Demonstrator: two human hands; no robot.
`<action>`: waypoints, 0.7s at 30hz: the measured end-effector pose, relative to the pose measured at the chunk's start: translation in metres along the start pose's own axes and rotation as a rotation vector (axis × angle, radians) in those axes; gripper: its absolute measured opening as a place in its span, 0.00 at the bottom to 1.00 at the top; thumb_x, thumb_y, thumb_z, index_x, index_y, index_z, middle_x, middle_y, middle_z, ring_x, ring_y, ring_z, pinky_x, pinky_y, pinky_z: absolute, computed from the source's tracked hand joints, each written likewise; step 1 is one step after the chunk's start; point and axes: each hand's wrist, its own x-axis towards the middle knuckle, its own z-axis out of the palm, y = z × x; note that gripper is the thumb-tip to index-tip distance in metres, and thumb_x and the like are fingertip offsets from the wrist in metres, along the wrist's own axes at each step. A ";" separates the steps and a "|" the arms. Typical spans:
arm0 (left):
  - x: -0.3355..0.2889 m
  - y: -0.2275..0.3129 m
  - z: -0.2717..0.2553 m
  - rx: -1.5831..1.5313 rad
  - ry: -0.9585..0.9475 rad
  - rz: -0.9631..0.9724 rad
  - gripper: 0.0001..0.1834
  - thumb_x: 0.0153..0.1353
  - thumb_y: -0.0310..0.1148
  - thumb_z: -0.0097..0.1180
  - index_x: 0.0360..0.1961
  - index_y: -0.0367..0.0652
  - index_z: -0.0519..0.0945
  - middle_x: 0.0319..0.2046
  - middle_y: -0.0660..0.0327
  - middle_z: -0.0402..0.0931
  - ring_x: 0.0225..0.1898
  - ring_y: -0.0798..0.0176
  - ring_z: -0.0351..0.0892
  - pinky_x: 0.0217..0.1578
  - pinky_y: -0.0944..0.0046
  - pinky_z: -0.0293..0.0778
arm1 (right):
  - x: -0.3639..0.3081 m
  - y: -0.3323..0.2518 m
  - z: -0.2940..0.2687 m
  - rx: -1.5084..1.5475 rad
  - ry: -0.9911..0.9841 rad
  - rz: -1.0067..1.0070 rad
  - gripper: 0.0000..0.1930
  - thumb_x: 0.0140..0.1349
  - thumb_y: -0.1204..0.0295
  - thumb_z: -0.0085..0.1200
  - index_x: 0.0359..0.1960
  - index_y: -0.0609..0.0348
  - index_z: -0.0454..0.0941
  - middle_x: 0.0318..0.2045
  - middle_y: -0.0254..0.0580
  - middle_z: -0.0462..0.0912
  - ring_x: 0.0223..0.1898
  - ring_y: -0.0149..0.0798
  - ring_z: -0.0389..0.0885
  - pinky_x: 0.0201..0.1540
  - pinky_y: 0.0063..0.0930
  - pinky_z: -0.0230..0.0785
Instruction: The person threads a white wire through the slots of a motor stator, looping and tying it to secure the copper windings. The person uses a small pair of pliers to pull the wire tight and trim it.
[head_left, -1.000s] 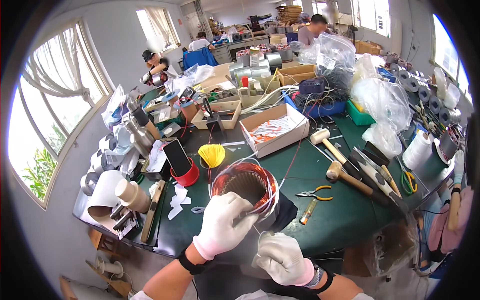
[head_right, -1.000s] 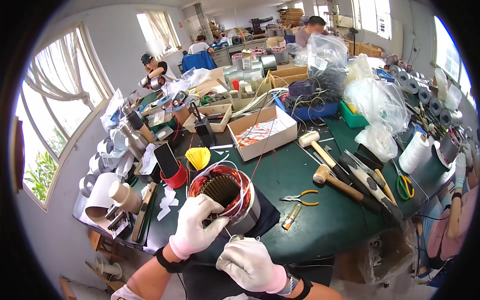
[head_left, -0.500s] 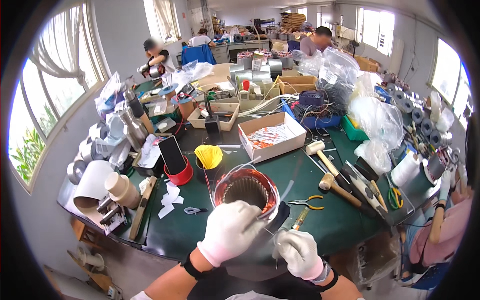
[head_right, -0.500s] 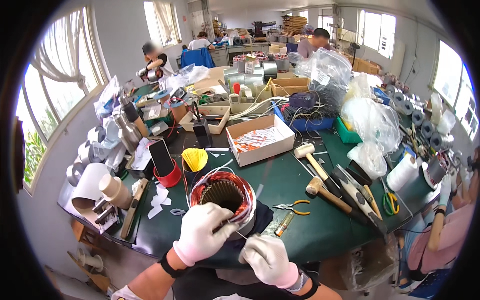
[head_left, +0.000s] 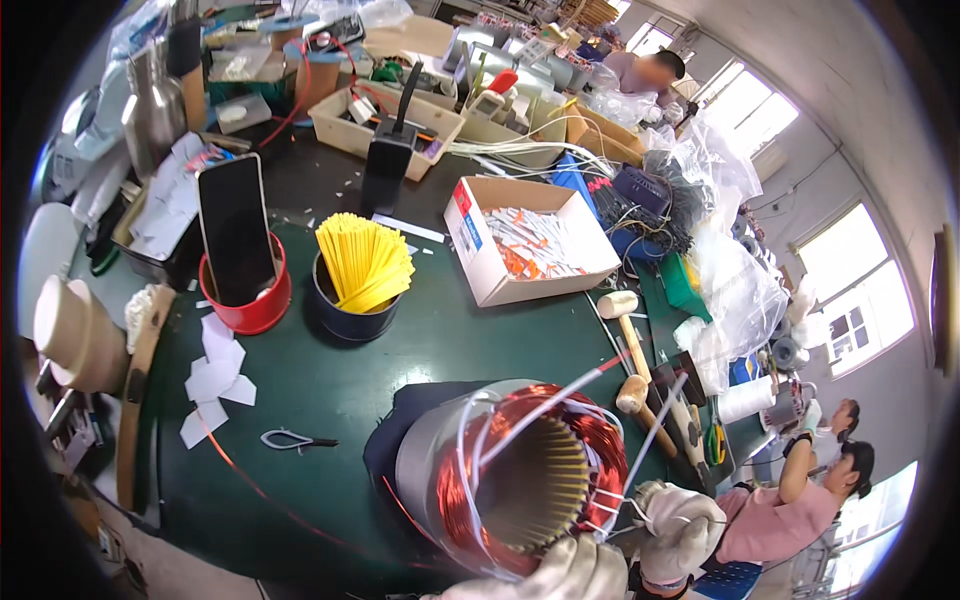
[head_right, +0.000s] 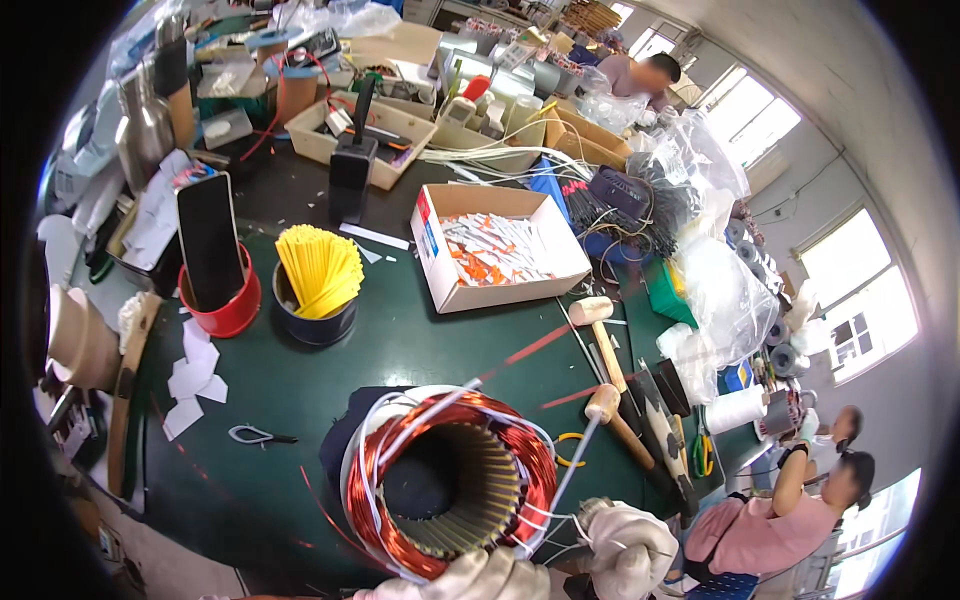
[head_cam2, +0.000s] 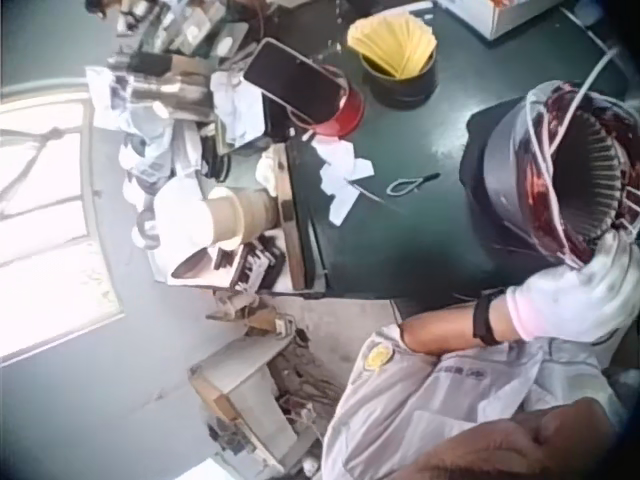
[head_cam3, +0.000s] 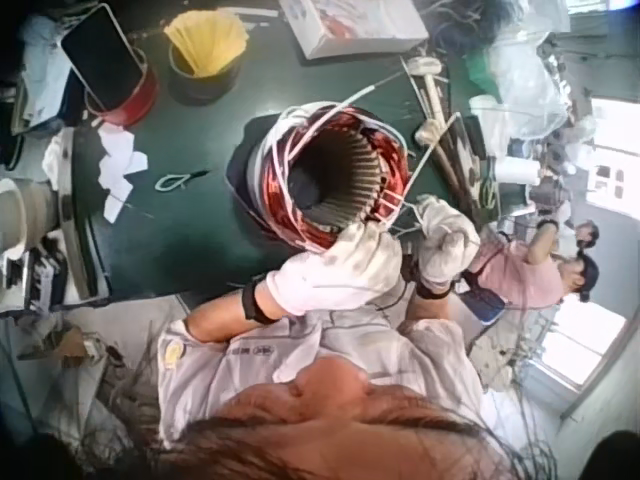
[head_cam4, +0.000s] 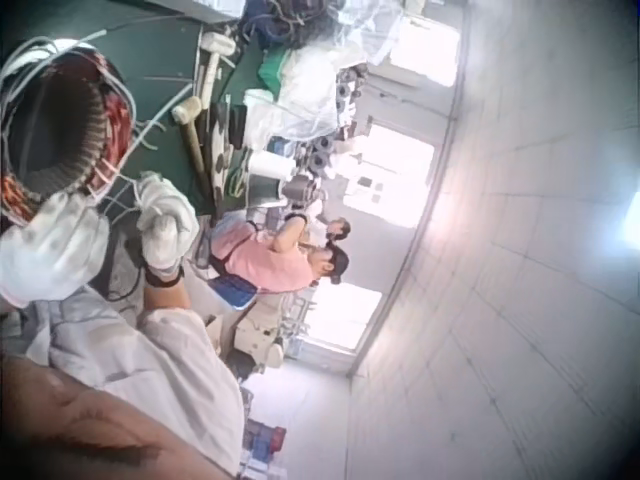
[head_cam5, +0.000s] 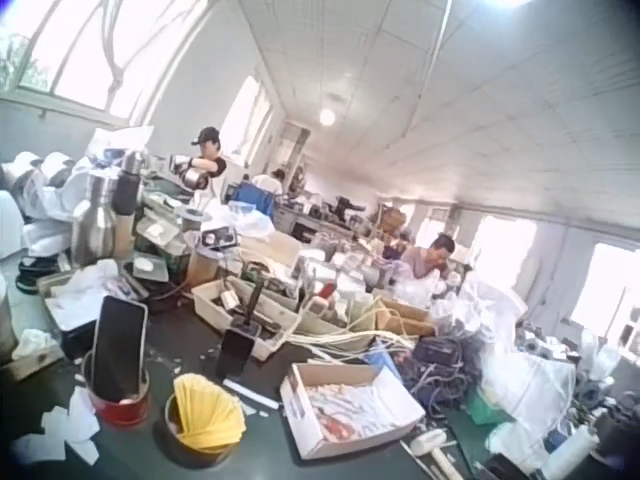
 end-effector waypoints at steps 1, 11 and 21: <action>-0.001 -0.005 0.001 0.035 0.112 -0.016 0.18 0.68 0.39 0.51 0.53 0.42 0.82 0.49 0.58 0.81 0.55 0.54 0.82 0.64 0.51 0.75 | -0.001 0.000 0.002 -0.004 0.038 0.022 0.24 0.79 0.54 0.55 0.29 0.59 0.69 0.15 0.37 0.67 0.16 0.34 0.63 0.23 0.34 0.56; 0.004 -0.017 -0.025 -0.174 -0.003 -0.252 0.21 0.56 0.36 0.61 0.52 0.46 0.83 0.28 0.68 0.70 0.30 0.65 0.76 0.35 0.60 0.76 | -0.019 -0.030 0.016 0.154 -0.117 0.033 0.22 0.78 0.55 0.57 0.28 0.59 0.74 0.17 0.38 0.73 0.19 0.37 0.70 0.28 0.38 0.64; 0.026 -0.012 -0.030 -0.043 0.007 -0.331 0.16 0.43 0.31 0.76 0.36 0.44 0.87 0.31 0.61 0.78 0.37 0.52 0.78 0.46 0.51 0.69 | -0.039 -0.043 0.019 0.138 -0.397 -0.153 0.07 0.66 0.71 0.64 0.37 0.61 0.81 0.31 0.42 0.84 0.32 0.53 0.83 0.36 0.42 0.75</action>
